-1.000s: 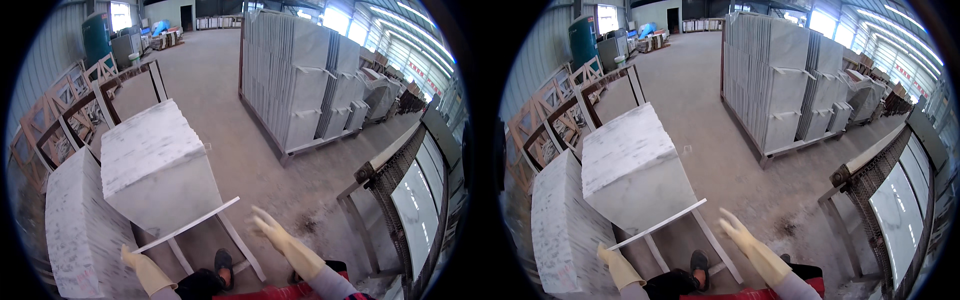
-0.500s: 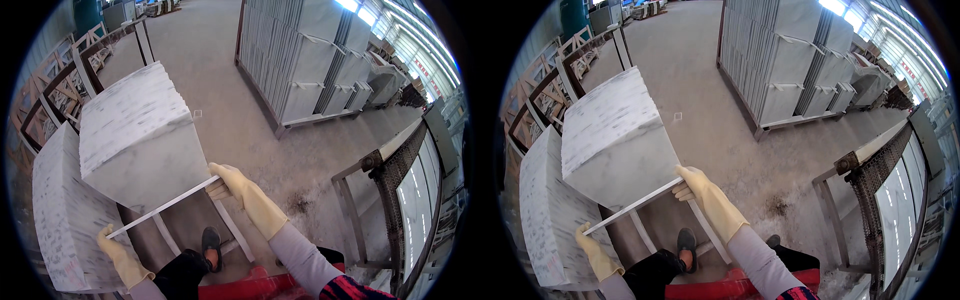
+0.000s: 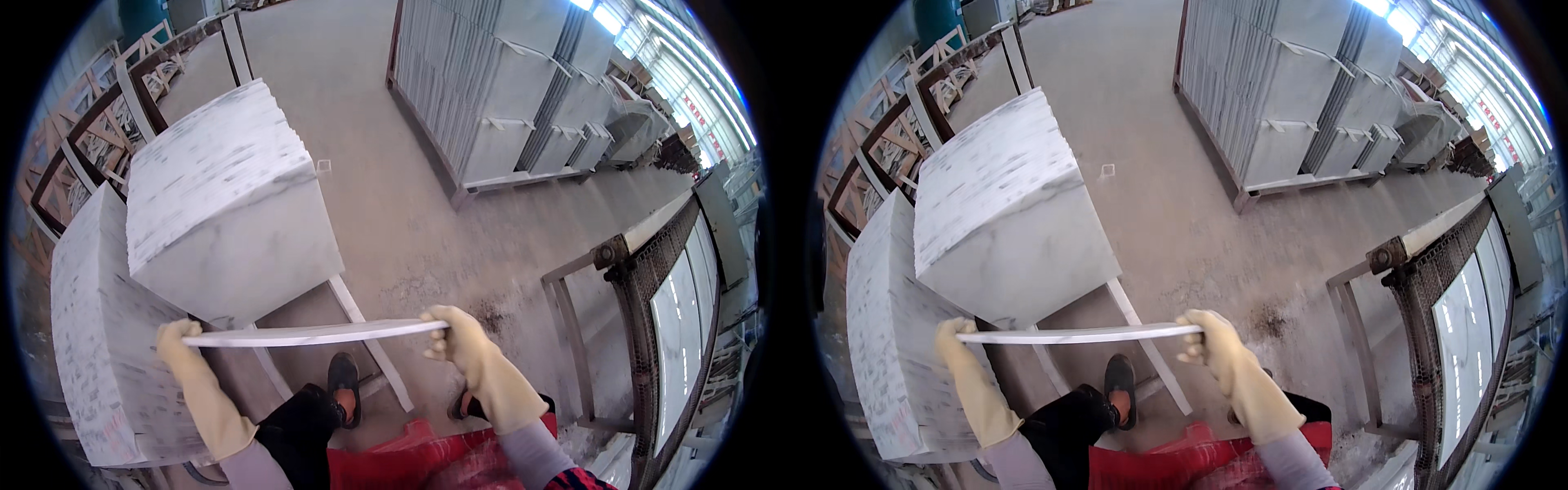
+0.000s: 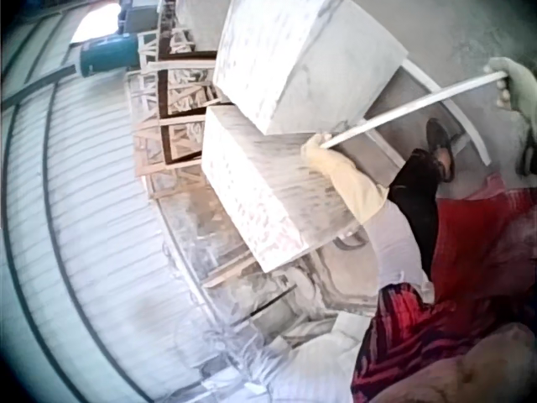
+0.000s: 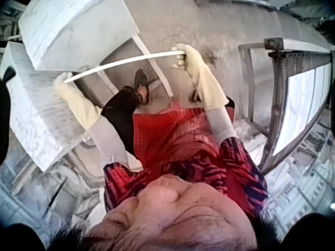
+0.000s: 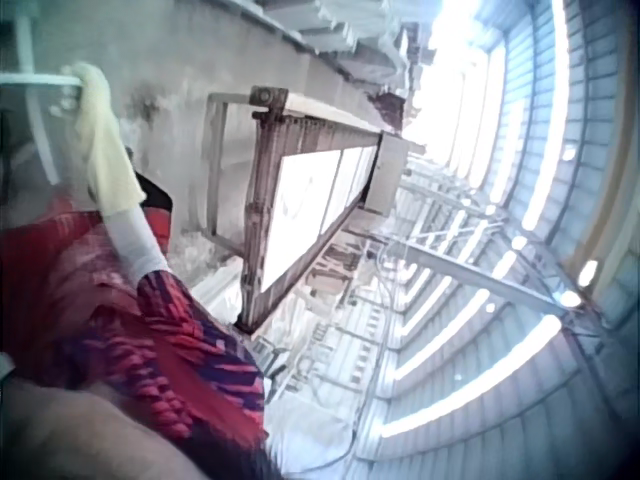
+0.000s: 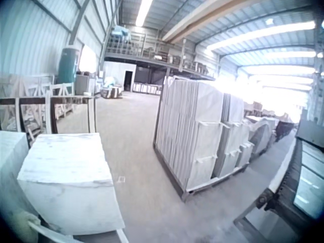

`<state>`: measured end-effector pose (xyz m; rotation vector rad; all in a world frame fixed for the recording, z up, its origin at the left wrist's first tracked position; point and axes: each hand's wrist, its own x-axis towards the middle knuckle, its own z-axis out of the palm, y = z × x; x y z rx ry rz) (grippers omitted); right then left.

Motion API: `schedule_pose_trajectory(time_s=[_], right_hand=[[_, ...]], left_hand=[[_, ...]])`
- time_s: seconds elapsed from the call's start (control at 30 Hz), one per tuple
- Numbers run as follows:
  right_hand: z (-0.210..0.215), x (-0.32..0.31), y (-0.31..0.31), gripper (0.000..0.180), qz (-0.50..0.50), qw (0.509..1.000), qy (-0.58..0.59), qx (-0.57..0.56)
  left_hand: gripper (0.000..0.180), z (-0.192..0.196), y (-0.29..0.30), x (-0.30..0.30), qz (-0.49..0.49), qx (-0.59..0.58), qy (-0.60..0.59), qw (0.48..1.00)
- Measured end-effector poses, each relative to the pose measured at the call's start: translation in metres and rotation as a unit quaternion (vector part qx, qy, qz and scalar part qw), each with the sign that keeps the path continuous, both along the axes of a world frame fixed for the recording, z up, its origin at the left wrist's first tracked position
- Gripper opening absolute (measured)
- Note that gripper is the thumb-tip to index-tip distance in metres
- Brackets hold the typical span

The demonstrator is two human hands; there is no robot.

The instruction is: The person repeatedly picks up large white marble-patterned tiles from a stack and places them onto a moving conveyor belt. The person handles the tiles one at a time, positioning them carefully on the belt as it transports them down the line.

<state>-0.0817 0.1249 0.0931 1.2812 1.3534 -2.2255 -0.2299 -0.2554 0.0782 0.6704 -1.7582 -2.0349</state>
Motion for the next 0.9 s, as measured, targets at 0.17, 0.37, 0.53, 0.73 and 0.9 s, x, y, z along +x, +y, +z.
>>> schedule_pose_trajectory(time_s=[0.17,0.37,0.53,0.73,0.9], right_hand=[[-0.005,0.111,0.017,0.020,-0.150,0.988,-0.045,-0.004],[0.002,0.212,0.016,0.023,-0.276,0.958,-0.071,-0.036],[-0.021,0.273,0.011,0.022,-0.335,0.935,-0.084,-0.083],[-0.012,0.286,0.003,0.021,-0.326,0.940,-0.063,-0.080],[-0.015,0.287,0.004,0.020,-0.328,0.940,-0.060,-0.078]], left_hand=[[0.011,0.024,0.086,0.004,-0.137,-0.056,-0.092,0.985],[0.009,0.031,0.157,0.029,-0.274,-0.073,-0.163,0.945],[0.009,0.024,0.192,0.053,-0.364,-0.132,-0.199,0.900],[0.008,0.040,0.212,0.062,-0.372,-0.125,-0.165,0.905],[0.009,0.024,0.213,0.058,-0.368,-0.108,-0.139,0.913]])
